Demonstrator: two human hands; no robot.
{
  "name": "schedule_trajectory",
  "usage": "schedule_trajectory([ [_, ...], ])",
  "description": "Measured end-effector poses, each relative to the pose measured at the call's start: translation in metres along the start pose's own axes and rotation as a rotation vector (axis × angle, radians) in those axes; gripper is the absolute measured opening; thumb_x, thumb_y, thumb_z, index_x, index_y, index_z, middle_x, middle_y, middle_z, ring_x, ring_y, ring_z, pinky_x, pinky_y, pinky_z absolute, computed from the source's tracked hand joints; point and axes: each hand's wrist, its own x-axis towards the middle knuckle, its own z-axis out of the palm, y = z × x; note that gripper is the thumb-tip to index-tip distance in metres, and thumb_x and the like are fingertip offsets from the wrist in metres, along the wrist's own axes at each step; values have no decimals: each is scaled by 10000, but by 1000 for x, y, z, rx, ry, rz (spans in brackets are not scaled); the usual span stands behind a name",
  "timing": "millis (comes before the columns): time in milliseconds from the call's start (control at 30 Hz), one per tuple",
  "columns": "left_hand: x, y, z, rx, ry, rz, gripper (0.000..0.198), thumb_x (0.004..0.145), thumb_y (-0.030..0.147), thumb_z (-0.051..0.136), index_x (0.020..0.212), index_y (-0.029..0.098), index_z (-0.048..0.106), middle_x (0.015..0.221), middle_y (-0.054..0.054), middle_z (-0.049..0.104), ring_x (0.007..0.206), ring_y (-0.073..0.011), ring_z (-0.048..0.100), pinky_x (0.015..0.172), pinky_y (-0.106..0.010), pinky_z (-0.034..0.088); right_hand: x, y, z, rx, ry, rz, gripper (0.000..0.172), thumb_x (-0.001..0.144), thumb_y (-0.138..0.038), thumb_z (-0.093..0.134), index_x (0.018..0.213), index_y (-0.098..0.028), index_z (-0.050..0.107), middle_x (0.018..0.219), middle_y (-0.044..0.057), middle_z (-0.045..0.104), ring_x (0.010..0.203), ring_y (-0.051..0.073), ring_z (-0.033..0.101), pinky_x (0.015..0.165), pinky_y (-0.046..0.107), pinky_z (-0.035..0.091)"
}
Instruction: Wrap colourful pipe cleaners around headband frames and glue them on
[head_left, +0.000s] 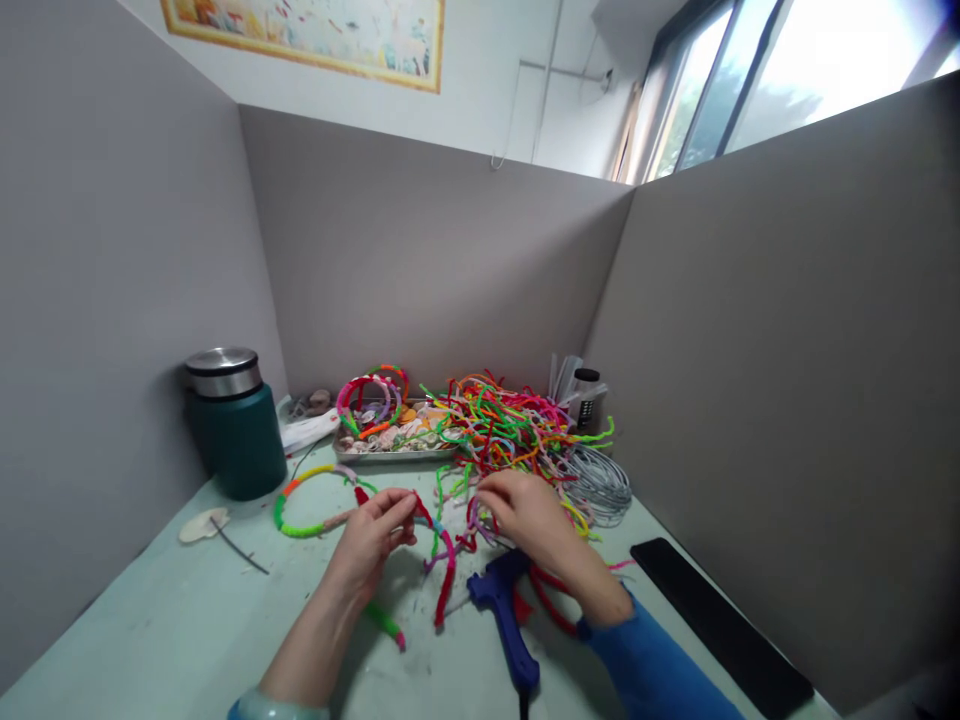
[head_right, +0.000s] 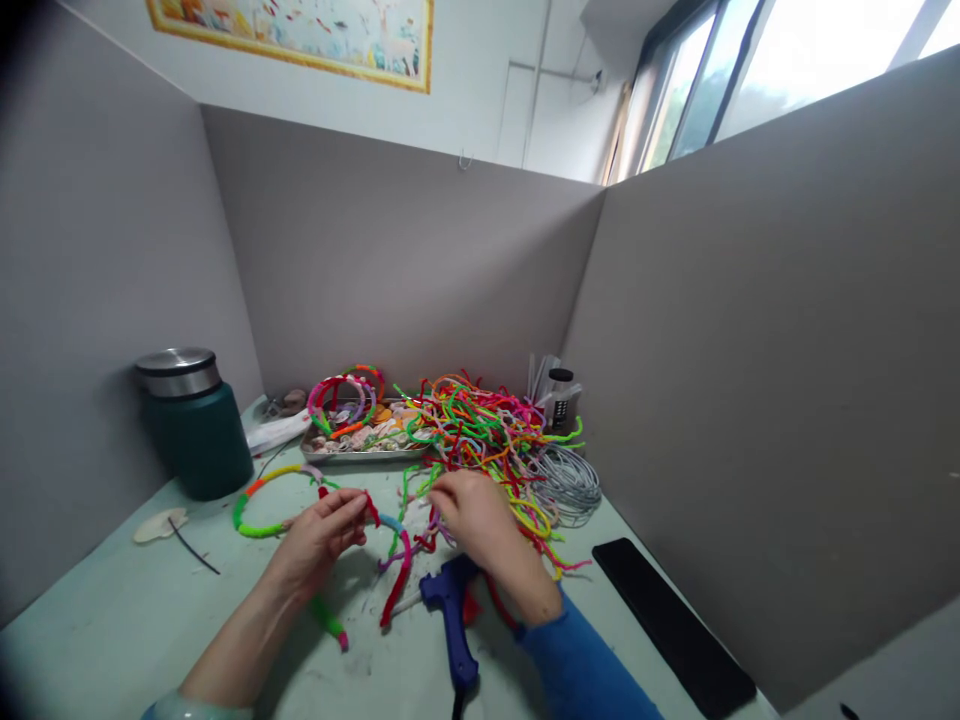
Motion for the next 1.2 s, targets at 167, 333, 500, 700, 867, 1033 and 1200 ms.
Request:
schedule_trajectory([
  [167, 1, -4, 1, 76, -77, 94, 244, 659, 364, 714, 767, 167, 620, 628, 30, 580, 502, -76, 487, 522, -221, 419, 15, -42, 29, 280, -43, -67, 227, 844, -389, 526, 859, -209, 664, 772, 5, 695, 671, 131, 597, 588, 203, 367],
  [333, 3, -3, 0, 318, 22, 230, 252, 692, 396, 668, 798, 172, 617, 642, 9, 577, 518, -109, 490, 517, -239, 414, 27, -40, 38, 136, 5, -54, 147, 827, -271, 521, 818, -212, 655, 753, 10, 685, 676, 139, 602, 575, 214, 346],
  [500, -2, 1, 3, 755, 176, 583, 192, 719, 335, 648, 872, 222, 672, 845, -44, 628, 638, -160, 548, 633, -274, 414, 28, -36, 37, -106, 17, -86, 171, 849, -269, 488, 829, -213, 648, 807, 43, 680, 729, 173, 608, 607, 250, 345],
  [700, -6, -3, 7, 962, 115, 691, 132, 779, 293, 575, 727, 232, 679, 763, -44, 634, 701, -192, 569, 654, -276, 380, 27, -37, 37, -239, -28, -178, 155, 844, -221, 485, 810, -198, 635, 799, 53, 656, 737, 177, 595, 593, 262, 339],
  [867, -5, -6, 5, 1139, 78, 679, 169, 836, 265, 487, 761, 202, 625, 772, -30, 623, 688, -169, 558, 642, -272, 378, 25, -39, 35, -242, -9, -217, 119, 825, -182, 512, 787, -197, 624, 778, 40, 639, 729, 167, 577, 598, 258, 335],
  [1033, -4, -5, 5, 1094, 105, 631, 175, 837, 273, 483, 732, 184, 591, 731, -22, 603, 664, -157, 544, 620, -267, 382, 26, -37, 33, -70, 40, -199, 85, 836, -229, 539, 816, -197, 614, 819, 25, 636, 741, 145, 575, 625, 235, 347],
  [1200, 1, -7, 3, 875, 149, 555, 192, 806, 330, 527, 724, 170, 593, 694, -19, 591, 641, -153, 530, 599, -263, 394, 29, -33, 39, 137, 65, -120, 67, 802, -191, 564, 755, -182, 611, 752, 13, 639, 711, 128, 570, 620, 213, 349],
])
